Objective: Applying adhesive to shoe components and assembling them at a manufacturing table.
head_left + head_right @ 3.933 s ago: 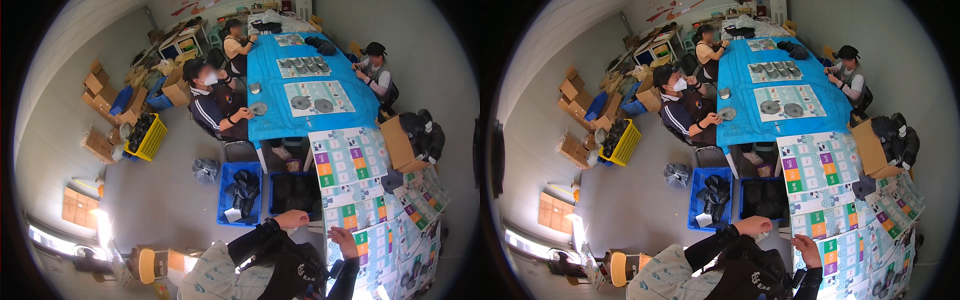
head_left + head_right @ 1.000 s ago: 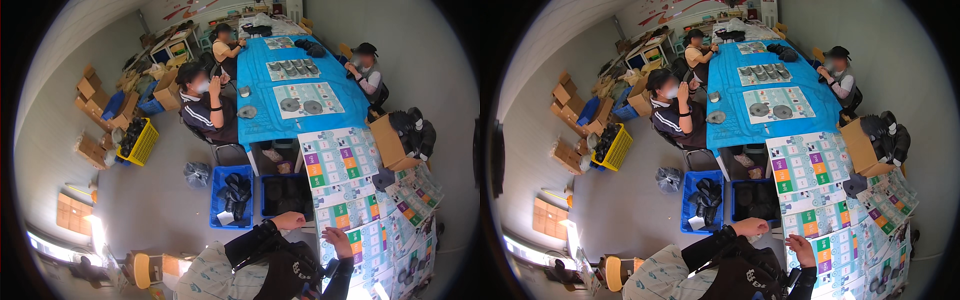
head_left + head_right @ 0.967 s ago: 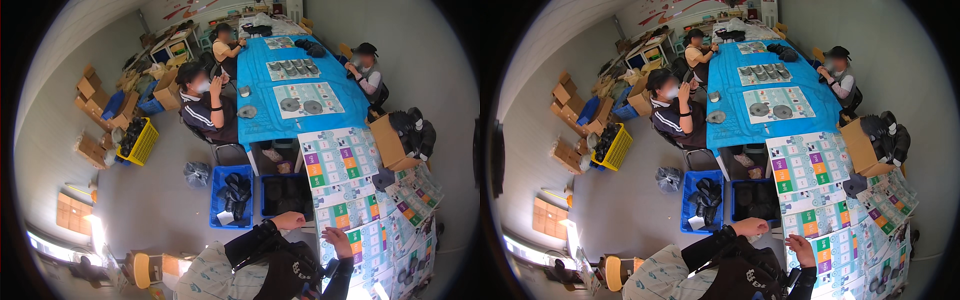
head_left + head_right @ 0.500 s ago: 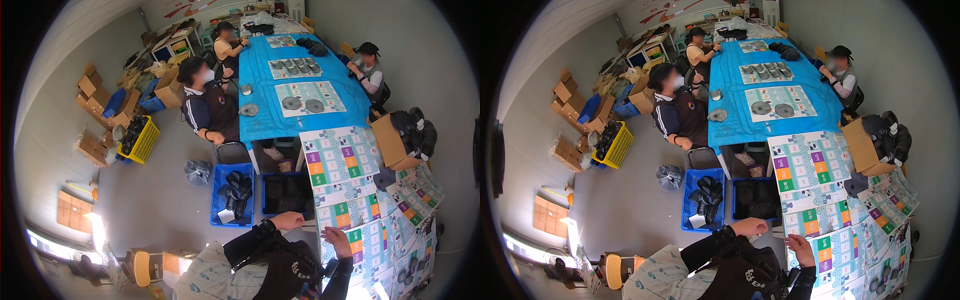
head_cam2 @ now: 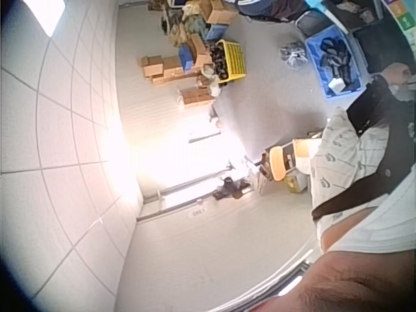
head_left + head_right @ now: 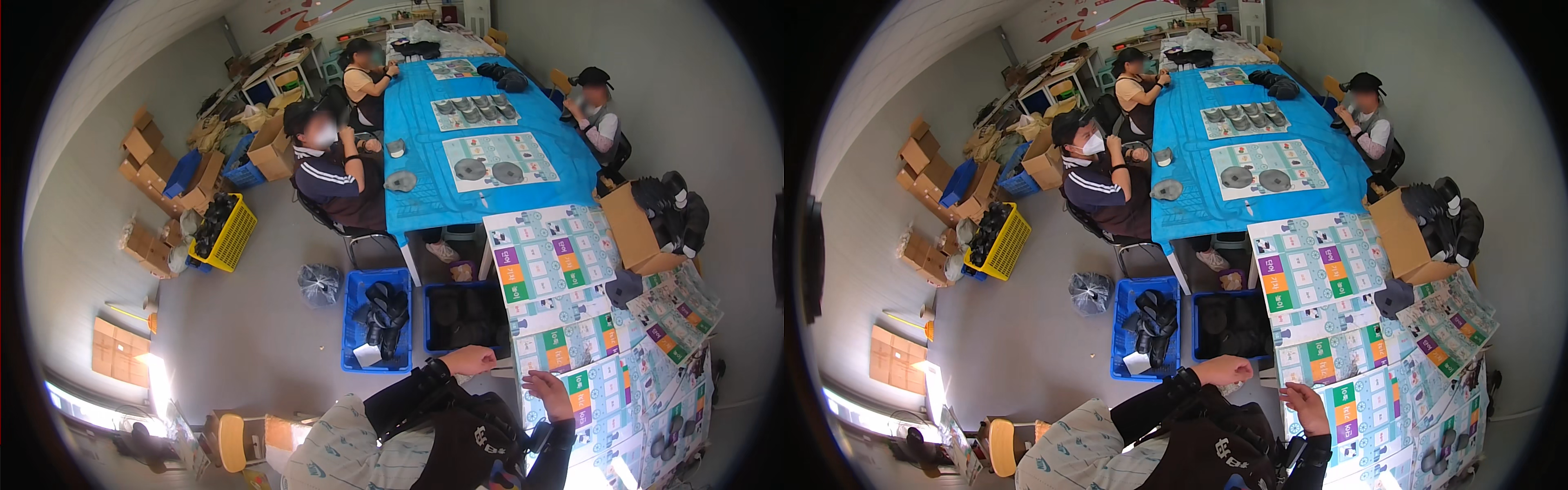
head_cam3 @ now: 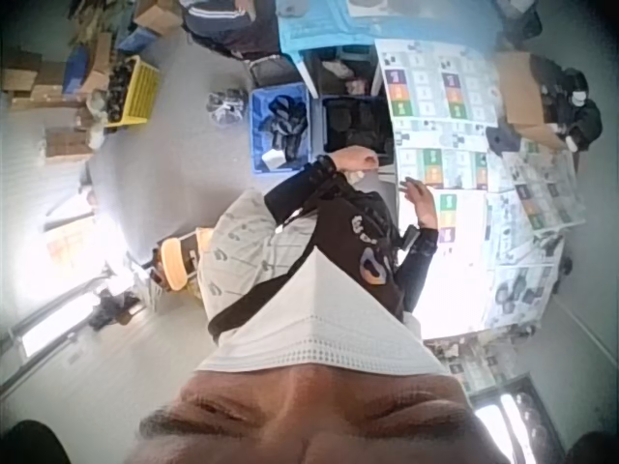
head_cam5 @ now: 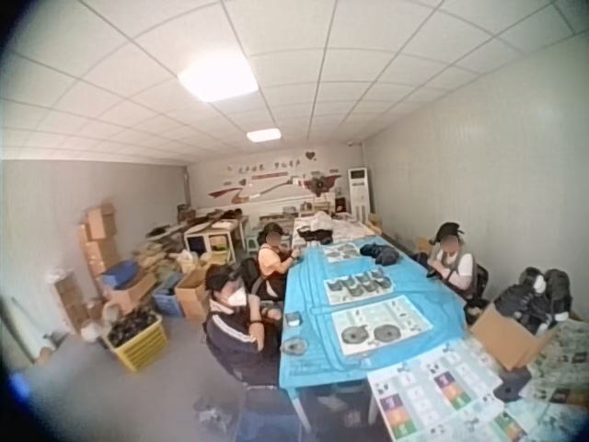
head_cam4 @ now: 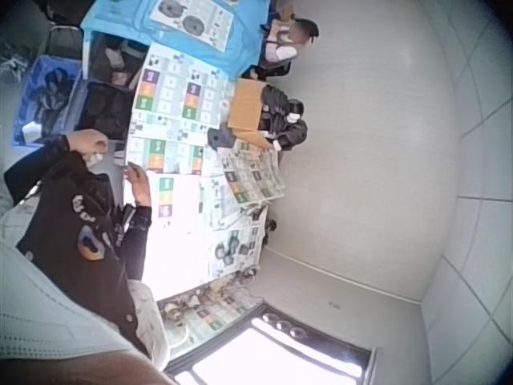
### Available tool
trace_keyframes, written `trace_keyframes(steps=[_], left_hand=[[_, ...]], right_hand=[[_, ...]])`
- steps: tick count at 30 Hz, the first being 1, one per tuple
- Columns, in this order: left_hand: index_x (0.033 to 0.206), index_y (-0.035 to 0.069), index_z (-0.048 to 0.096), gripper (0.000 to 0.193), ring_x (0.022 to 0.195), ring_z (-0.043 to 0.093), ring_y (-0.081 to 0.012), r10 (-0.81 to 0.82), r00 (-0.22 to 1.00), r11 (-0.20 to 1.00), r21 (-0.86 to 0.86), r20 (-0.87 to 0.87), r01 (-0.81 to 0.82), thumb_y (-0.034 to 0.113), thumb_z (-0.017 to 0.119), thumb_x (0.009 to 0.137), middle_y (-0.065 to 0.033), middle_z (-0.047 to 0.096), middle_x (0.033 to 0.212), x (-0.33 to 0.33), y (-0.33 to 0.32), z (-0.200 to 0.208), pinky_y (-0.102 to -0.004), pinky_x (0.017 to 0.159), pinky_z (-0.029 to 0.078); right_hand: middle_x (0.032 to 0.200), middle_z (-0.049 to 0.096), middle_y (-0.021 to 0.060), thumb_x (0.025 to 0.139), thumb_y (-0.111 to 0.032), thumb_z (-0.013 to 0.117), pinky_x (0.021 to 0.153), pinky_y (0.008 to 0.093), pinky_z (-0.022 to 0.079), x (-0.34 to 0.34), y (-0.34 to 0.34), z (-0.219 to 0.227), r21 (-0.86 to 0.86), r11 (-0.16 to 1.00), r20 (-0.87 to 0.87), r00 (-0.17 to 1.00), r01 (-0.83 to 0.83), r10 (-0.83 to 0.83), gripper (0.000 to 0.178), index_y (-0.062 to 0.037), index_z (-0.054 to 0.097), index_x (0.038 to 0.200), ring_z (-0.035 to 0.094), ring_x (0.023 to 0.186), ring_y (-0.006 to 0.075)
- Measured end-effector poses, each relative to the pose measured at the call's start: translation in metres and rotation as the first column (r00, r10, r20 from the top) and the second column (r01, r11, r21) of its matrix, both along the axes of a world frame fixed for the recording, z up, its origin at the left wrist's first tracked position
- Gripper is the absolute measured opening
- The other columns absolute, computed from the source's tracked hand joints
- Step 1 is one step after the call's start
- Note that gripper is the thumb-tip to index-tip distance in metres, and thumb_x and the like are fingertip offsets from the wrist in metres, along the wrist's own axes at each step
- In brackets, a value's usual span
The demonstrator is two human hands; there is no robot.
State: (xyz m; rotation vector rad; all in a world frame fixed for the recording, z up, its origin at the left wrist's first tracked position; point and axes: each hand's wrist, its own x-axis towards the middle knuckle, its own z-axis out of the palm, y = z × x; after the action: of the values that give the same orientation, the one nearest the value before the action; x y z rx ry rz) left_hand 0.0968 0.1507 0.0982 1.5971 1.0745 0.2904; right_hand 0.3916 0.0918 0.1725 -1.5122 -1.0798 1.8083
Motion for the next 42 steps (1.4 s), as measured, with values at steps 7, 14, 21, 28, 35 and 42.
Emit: trace_keyframes(steps=[7,14,21,28,35,42], left_hand=[[0.113,0.004,0.07,0.03,0.096,0.071,-0.0256,-0.046,0.997,0.999,0.022,-0.062,0.048,0.03,0.063,0.1,-0.0106,0.075,0.103,0.002,0.0,0.014,-0.0367,0.086,0.054],[0.113,0.004,0.07,0.028,0.099,0.071,-0.0268,-0.075,0.989,0.992,0.087,-0.127,0.086,0.028,0.063,0.099,-0.0112,0.075,0.104,0.009,-0.002,0.023,-0.0373,0.087,0.053],[0.113,0.004,0.071,0.027,0.098,0.072,-0.0277,-0.093,0.986,0.992,0.078,-0.138,0.104,0.025,0.063,0.099,-0.0121,0.075,0.104,0.025,-0.015,0.02,-0.0372,0.087,0.054],[0.112,0.004,0.071,0.027,0.09,0.073,-0.0255,-0.067,0.985,0.981,0.171,-0.158,0.094,0.027,0.064,0.099,-0.0106,0.076,0.099,0.032,-0.037,0.026,-0.0362,0.082,0.055],[0.111,0.003,0.07,0.029,0.083,0.073,-0.0179,0.039,0.988,0.997,0.067,-0.149,-0.029,0.029,0.061,0.102,-0.0068,0.075,0.095,0.03,-0.059,0.043,-0.0321,0.078,0.056],[0.11,0.002,0.07,0.029,0.085,0.074,-0.0189,0.045,0.991,0.998,0.04,-0.124,-0.04,0.029,0.063,0.101,-0.009,0.076,0.096,0.051,-0.084,0.045,-0.0327,0.079,0.056]], right_hand=[[0.122,0.072,0.0159,0.104,-0.023,0.059,0.097,0.0324,0.054,0.0,0.003,0.004,0.012,1.0,0.004,1.0,-0.019,0.019,0.041,0.0046,0.06,0.135,0.071,0.112,0.0245],[0.123,0.071,0.0167,0.104,-0.022,0.059,0.098,0.032,0.055,0.008,-0.002,0.006,0.005,1.0,-0.005,1.0,0.004,-0.004,0.042,0.006,0.059,0.135,0.071,0.113,0.0243],[0.123,0.072,0.0166,0.104,-0.022,0.06,0.098,0.0319,0.055,0.033,-0.026,-0.002,0.011,0.999,-0.034,0.998,0.046,-0.045,0.041,0.006,0.059,0.134,0.071,0.113,0.0243],[0.121,0.072,0.0132,0.103,-0.024,0.062,0.094,0.0311,0.053,0.085,-0.044,0.0,0.089,0.983,-0.041,0.987,0.16,-0.157,0.041,0.0029,0.061,0.134,0.071,0.109,0.021],[0.119,0.074,0.0134,0.104,-0.025,0.061,0.094,0.0312,0.053,0.121,-0.082,-0.018,0.103,0.965,-0.064,0.969,0.243,-0.237,0.04,0.0017,0.062,0.134,0.071,0.108,0.021],[0.12,0.072,0.0169,0.103,-0.026,0.061,0.096,0.0333,0.054,0.116,-0.133,-0.068,-0.04,0.971,-0.174,0.955,0.238,-0.241,0.044,0.0046,0.059,0.135,0.071,0.111,0.0251]])
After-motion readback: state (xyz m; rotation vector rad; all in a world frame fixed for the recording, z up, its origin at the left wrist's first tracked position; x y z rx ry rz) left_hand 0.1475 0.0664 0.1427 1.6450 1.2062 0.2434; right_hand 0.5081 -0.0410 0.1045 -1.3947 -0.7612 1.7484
